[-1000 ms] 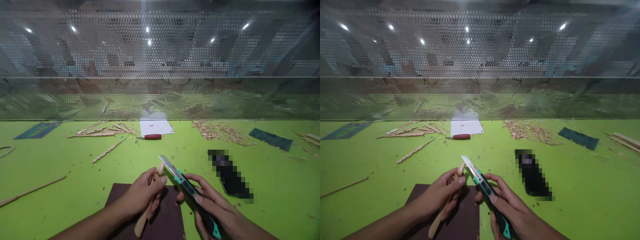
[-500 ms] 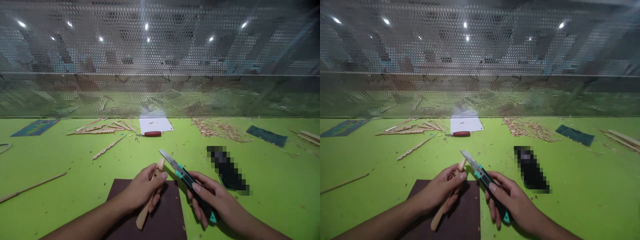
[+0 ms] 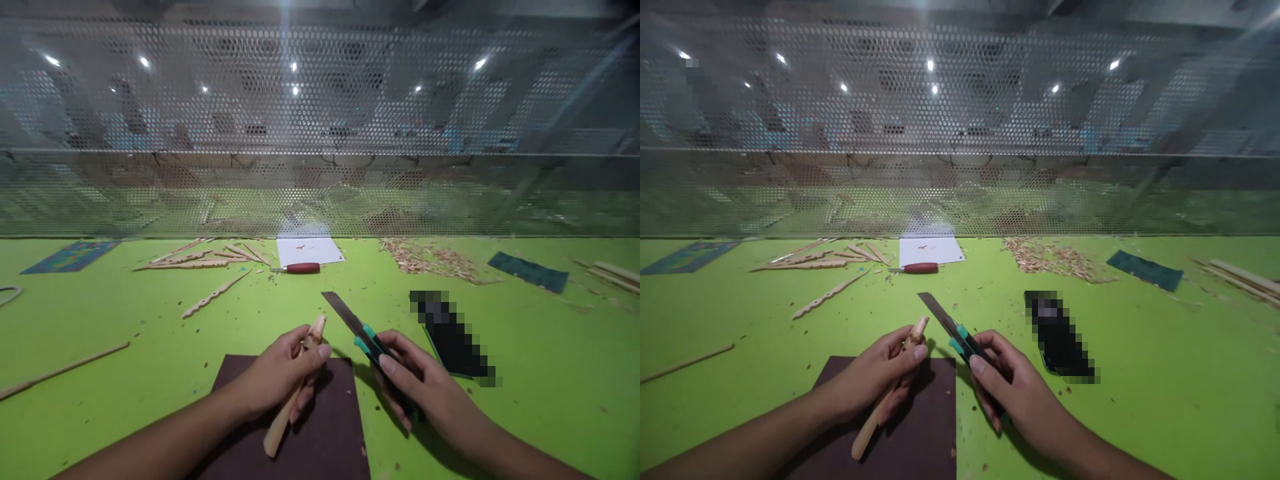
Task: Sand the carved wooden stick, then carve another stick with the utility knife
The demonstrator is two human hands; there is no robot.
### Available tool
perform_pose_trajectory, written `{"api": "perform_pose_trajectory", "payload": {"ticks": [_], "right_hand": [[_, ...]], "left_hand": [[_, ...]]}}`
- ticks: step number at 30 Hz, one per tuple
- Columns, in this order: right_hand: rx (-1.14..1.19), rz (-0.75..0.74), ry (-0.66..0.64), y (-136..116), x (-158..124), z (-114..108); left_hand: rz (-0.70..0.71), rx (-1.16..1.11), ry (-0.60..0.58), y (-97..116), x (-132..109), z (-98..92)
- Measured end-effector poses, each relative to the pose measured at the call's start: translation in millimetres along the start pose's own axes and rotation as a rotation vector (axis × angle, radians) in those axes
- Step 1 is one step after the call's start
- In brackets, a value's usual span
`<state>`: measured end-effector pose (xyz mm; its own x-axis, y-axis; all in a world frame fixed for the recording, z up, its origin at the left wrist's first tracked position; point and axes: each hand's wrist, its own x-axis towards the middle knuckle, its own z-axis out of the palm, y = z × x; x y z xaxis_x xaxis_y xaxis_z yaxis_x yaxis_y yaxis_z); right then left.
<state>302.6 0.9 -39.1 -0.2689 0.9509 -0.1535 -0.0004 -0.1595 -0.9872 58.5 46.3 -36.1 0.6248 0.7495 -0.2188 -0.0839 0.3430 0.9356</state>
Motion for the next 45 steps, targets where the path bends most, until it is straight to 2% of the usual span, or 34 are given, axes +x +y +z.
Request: {"api": "perform_pose_trajectory", "payload": {"ticks": [3, 5, 8, 10, 14, 18, 31, 38, 41, 45], "right_hand": [[-0.2, -0.061, 0.051, -11, 6, 3], [-0.302, -0.12, 0.036, -17, 14, 3], [-0.248, -0.187, -0.002, -22, 28, 1], [-0.118, -0.147, -0.039, -22, 36, 0], [0.06, 0.046, -0.194, -21, 38, -1], [0.108, 0.095, -0.243, -18, 34, 1], [0.187, 0.168, -0.212, -15, 46, -2], [0.096, 0.103, -0.241, -13, 44, -1], [-0.023, 0.019, -0.27, -12, 40, -1], [-0.228, -0.049, -0.221, -18, 31, 2]], "left_hand": [[0.008, 0.01, -0.005, 1, -1, 0.4], [0.012, 0.014, -0.009, 2, -1, 1.2], [0.007, 0.023, -0.018, 2, -1, 1.9], [0.002, 0.03, -0.021, 1, -1, 2.1], [-0.02, 0.089, -0.029, 1, -1, 2.7], [-0.015, 0.125, -0.026, 3, -2, 4.4], [-0.029, 0.14, -0.042, -3, -1, 2.3], [-0.031, 0.155, -0.039, -4, -1, 2.6], [-0.028, 0.146, -0.025, -4, -1, 4.4], [-0.023, 0.141, -0.006, -4, -2, 5.7]]}}
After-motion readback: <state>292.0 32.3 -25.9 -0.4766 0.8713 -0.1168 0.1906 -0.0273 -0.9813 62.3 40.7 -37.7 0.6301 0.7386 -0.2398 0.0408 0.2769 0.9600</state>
